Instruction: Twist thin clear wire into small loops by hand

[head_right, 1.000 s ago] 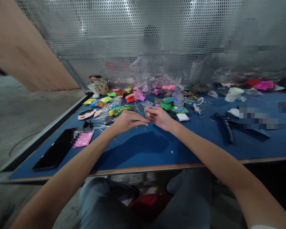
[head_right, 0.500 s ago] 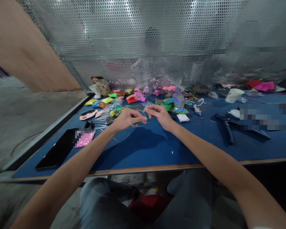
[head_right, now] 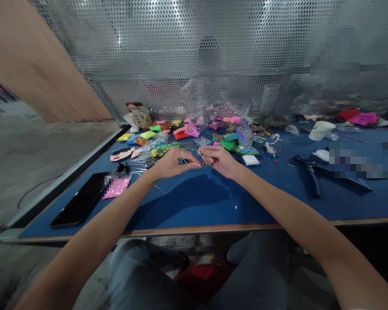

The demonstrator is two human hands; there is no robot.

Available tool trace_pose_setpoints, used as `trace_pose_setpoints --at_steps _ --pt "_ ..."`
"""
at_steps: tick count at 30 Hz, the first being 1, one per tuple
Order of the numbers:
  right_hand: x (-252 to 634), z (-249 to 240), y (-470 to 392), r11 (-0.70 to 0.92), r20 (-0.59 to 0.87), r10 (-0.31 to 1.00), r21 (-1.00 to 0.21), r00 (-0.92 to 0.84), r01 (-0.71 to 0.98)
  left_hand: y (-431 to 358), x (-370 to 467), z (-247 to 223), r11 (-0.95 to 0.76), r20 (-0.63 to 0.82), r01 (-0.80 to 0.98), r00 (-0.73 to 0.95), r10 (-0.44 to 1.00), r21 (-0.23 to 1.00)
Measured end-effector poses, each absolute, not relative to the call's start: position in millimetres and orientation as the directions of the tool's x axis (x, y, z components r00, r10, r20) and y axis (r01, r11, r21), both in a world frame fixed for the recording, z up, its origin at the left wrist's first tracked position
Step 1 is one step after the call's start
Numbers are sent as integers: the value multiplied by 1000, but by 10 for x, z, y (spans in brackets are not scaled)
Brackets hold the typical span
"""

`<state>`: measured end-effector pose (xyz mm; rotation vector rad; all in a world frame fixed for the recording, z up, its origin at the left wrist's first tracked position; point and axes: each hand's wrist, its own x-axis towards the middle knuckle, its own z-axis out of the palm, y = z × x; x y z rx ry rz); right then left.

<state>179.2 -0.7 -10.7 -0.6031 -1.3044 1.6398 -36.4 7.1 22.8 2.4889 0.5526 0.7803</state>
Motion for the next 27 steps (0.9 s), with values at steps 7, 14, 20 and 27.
trace_pose_setpoints --at_steps 7,14,20,27 --pt "1778 -99 -19 -29 147 873 -936 -465 -350 110 -413 265 -878 422 277 793 439 391" --pt "1748 -93 -41 137 213 902 -966 -376 -219 91 -397 224 -848 480 458 700 530 268" --pt "1706 -31 -125 446 440 883 -895 -163 -4 16 -255 175 -646 372 297 620 691 703" --pt "1786 37 -159 559 546 829 -803 -120 205 44 -222 135 -413 259 145 583 770 899"
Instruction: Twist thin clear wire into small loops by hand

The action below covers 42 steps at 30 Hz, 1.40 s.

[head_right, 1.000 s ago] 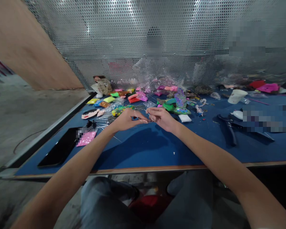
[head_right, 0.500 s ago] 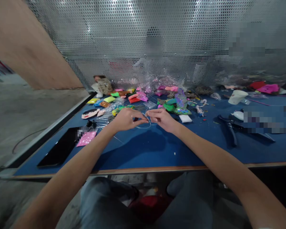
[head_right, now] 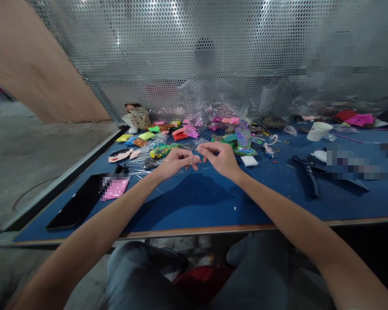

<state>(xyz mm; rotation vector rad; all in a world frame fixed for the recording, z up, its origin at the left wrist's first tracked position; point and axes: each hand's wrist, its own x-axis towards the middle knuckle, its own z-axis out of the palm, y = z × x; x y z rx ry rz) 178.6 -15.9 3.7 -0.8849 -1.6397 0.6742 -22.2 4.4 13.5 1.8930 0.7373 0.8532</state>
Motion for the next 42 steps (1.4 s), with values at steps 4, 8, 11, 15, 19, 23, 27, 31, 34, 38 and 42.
trace_pose_setpoints --at_steps 4,8,11,15,19,23,27,31,34,38,42 --pt "1848 39 -154 656 648 746 -670 -157 347 97 -217 57 -312 218 70 572 791 948" --pt "1858 50 -170 703 706 688 -592 -165 394 117 -192 4 -290 231 12 574 786 957" --pt "1826 58 -181 683 691 710 -628 -138 373 130 -201 26 -357 271 35 586 764 933" --pt "1818 26 -93 578 581 812 -786 -59 219 173 -265 75 -516 391 172 469 792 839" --pt "1865 -61 75 462 462 887 -883 -22 77 258 -362 61 -676 496 475 459 737 564" --pt "1902 -123 140 430 427 903 -897 -52 102 344 -460 52 -618 547 657 355 758 431" --pt "1932 -136 122 512 520 852 -805 -60 300 346 -504 112 -582 680 664 148 718 470" --pt "1941 -160 134 501 524 849 -758 -67 419 215 -395 150 -628 731 610 113 673 483" --pt "1920 -184 141 487 523 850 -740 -58 463 78 -248 133 -639 665 645 262 700 419" --pt "1873 -178 99 510 568 821 -692 -51 510 -17 -133 101 -617 538 703 387 749 353" --pt "1824 -142 37 510 528 841 -696 -121 506 4 -154 93 -542 461 762 362 810 354"
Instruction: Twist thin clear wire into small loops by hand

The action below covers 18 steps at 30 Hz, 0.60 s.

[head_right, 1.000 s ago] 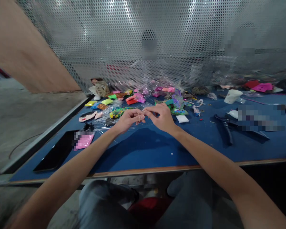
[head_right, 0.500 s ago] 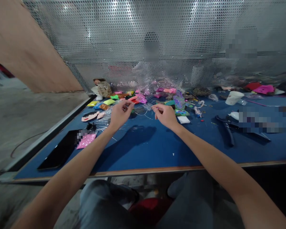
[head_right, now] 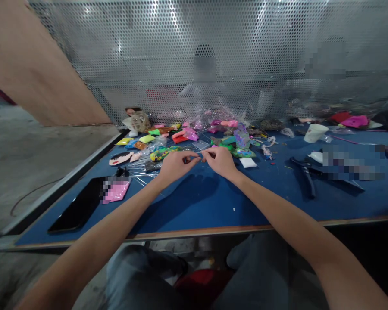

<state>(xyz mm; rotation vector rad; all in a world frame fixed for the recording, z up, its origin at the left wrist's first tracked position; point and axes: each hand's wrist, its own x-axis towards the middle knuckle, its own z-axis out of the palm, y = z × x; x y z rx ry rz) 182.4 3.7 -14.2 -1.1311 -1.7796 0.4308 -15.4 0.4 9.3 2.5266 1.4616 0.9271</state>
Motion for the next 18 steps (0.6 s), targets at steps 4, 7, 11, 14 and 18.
trace_pose_setpoints --at_steps 4,7,11,14,18 --pt "1788 -120 3 525 509 841 -683 -185 508 37 -198 105 -509 431 783 346 834 357" --pt "1778 -126 8 535 499 840 -703 -212 469 44 -203 109 -565 452 739 389 803 367" --pt "1780 -146 37 555 537 826 -717 -174 422 50 -196 109 -623 488 689 427 761 370" --pt "1783 -144 40 571 563 811 -703 -159 425 64 -197 100 -666 505 637 458 732 388" --pt "1798 -123 25 576 583 798 -665 -152 476 95 -203 77 -684 519 595 460 721 423"
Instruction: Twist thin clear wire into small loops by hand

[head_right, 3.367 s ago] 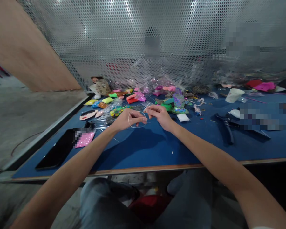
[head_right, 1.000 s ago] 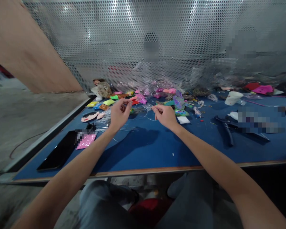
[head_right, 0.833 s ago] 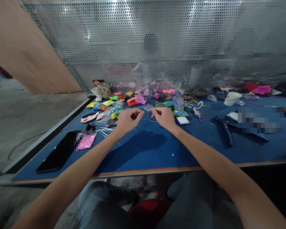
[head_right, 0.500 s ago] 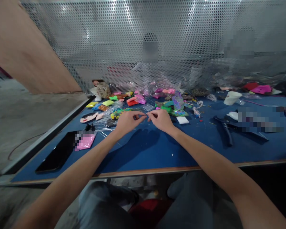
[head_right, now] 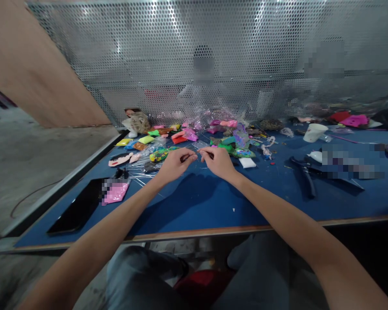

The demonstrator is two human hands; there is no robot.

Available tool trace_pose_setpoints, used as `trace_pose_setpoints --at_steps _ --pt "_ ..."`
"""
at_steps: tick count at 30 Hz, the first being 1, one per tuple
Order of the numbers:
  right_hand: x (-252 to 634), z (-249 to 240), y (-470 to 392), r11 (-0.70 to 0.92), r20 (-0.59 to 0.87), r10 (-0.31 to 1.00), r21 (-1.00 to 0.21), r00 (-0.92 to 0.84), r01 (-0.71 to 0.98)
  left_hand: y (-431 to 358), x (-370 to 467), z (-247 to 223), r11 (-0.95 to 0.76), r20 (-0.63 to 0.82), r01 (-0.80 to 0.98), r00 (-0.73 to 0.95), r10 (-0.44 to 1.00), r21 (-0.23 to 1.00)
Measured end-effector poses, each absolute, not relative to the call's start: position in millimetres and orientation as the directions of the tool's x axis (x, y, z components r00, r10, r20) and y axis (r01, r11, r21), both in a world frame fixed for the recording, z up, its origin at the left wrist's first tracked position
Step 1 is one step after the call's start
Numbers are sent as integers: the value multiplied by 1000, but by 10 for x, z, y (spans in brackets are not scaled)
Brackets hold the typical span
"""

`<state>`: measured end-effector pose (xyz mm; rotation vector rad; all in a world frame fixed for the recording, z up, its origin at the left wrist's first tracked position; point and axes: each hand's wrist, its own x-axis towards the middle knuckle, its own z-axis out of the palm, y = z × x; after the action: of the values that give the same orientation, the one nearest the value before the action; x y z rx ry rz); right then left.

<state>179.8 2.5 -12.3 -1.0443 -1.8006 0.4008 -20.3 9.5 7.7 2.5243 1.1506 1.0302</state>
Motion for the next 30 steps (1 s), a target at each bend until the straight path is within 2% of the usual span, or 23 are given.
trace_pose_setpoints --at_steps 4,10,14,18,22,25,28,30 --pt "1818 -112 31 584 593 790 -654 -153 480 109 -203 66 -677 516 598 452 727 430" --pt "1794 -124 38 567 548 819 -727 -172 387 93 -197 71 -710 512 534 494 702 459" --pt "1780 -107 23 583 583 803 -726 -124 365 95 -172 54 -661 494 405 447 746 632" --pt "1803 -100 57 562 610 792 -712 -25 420 121 -155 56 -521 411 204 409 815 829" --pt "1841 -116 134 535 615 788 -699 18 474 153 -179 88 -404 358 51 372 856 913" --pt "1858 -130 170 519 578 816 -737 5 433 133 -194 118 -518 455 155 316 833 841" --pt "1859 -144 174 456 480 877 -828 -7 326 77 -190 135 -688 602 378 334 725 619" --pt "1850 -154 168 413 426 905 -872 -9 261 50 -182 127 -747 639 475 403 655 466"
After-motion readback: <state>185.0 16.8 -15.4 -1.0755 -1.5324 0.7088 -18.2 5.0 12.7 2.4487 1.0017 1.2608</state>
